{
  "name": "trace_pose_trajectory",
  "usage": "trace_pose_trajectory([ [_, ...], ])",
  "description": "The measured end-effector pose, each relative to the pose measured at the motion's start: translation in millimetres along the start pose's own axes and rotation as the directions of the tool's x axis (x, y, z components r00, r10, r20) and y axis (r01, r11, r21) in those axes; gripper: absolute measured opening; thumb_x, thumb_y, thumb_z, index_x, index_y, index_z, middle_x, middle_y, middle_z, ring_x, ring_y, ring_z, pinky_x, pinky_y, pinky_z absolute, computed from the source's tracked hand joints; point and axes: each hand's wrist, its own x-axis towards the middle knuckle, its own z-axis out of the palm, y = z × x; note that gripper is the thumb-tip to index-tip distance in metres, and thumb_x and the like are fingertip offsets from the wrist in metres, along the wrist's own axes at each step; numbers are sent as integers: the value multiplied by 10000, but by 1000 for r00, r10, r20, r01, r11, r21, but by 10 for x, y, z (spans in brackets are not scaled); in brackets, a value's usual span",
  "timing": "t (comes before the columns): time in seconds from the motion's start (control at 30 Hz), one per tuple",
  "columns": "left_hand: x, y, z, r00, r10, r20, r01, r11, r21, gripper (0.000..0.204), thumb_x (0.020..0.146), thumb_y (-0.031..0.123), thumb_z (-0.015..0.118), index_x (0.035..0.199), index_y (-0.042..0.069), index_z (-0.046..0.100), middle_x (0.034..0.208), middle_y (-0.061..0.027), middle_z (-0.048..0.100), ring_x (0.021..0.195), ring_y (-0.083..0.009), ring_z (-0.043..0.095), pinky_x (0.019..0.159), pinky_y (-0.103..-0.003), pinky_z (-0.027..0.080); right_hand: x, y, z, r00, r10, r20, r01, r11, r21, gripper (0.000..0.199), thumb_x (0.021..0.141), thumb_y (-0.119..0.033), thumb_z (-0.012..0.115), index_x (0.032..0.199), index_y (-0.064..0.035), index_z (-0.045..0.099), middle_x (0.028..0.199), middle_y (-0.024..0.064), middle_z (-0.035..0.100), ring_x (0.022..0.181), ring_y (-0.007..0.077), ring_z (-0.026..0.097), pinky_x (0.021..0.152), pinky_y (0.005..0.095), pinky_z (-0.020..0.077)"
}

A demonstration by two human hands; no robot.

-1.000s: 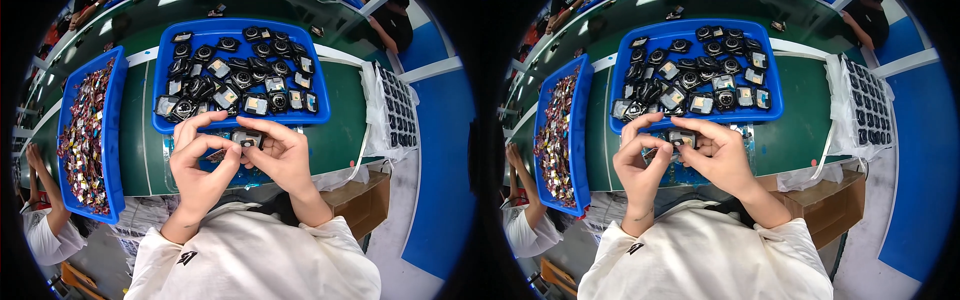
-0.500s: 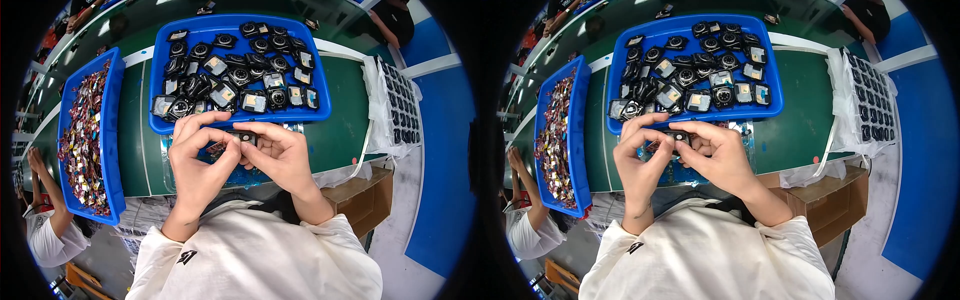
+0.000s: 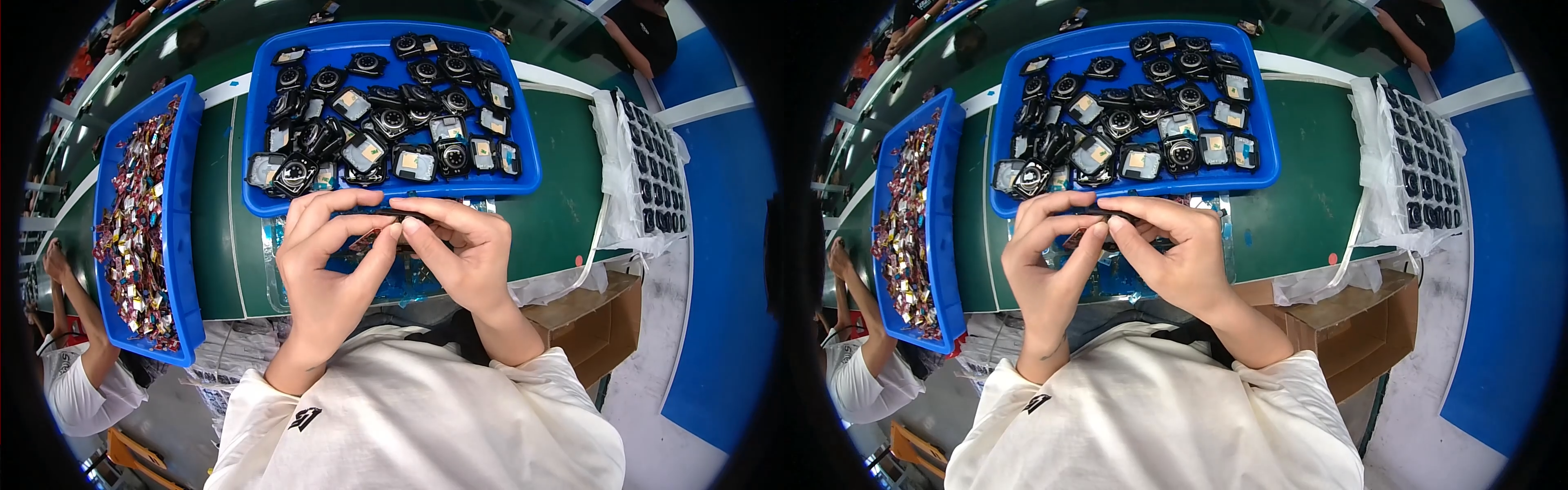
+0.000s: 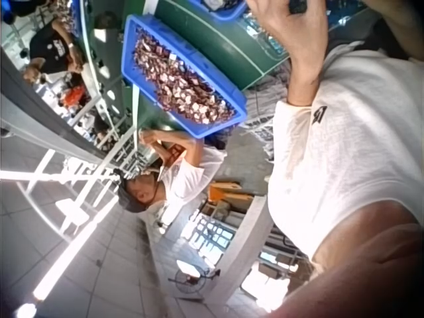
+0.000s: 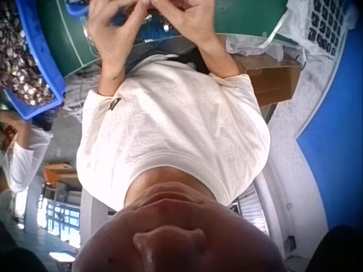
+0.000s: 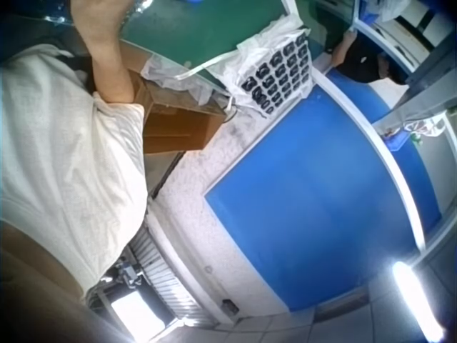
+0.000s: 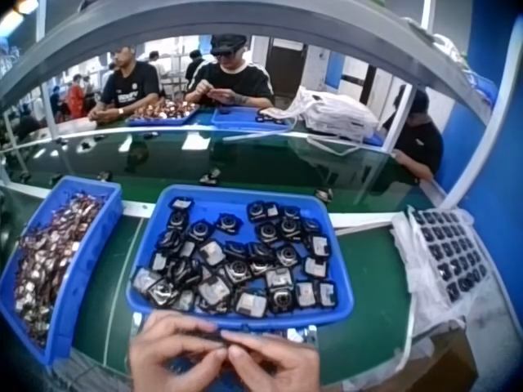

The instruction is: Manually assemble components into electronic watch housings at an industrial workstation.

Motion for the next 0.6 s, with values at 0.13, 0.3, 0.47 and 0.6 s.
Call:
trace_pose_trajectory([
  [0.13,-46,-26,-46,999,8,-48,-10,999,-51,131,672,6,762,787,23,702,898,-75,675,848,-205,590,764,-317,432,18,-58,-29,989,144,-33,-142,989,37,213,862,-21,642,1068,25,667,848,64,677,675,50,613,582,177,492],
  [0.3,-81,-3,-125,996,-79,36,81,994,-69,137,685,3,772,805,17,707,795,-82,666,732,-176,597,690,-270,428,22,-40,-74,988,152,-13,-151,986,68,196,849,-14,660,1037,40,661,834,43,660,662,35,592,569,168,476],
  [0.47,-125,-12,-145,945,-252,210,316,874,-369,107,747,8,750,836,-21,699,762,-74,668,721,-132,587,655,-246,436,8,-10,-37,996,65,-65,-59,994,89,154,811,3,683,961,34,671,847,49,676,696,61,622,584,194,494],
  [0.6,-148,-21,-136,858,-387,338,512,596,-618,64,817,1,707,866,-36,690,793,-68,676,738,-94,590,664,-221,450,-7,16,-17,983,-165,-85,144,966,-215,185,755,12,715,936,25,676,829,69,695,712,98,657,602,219,518],
])
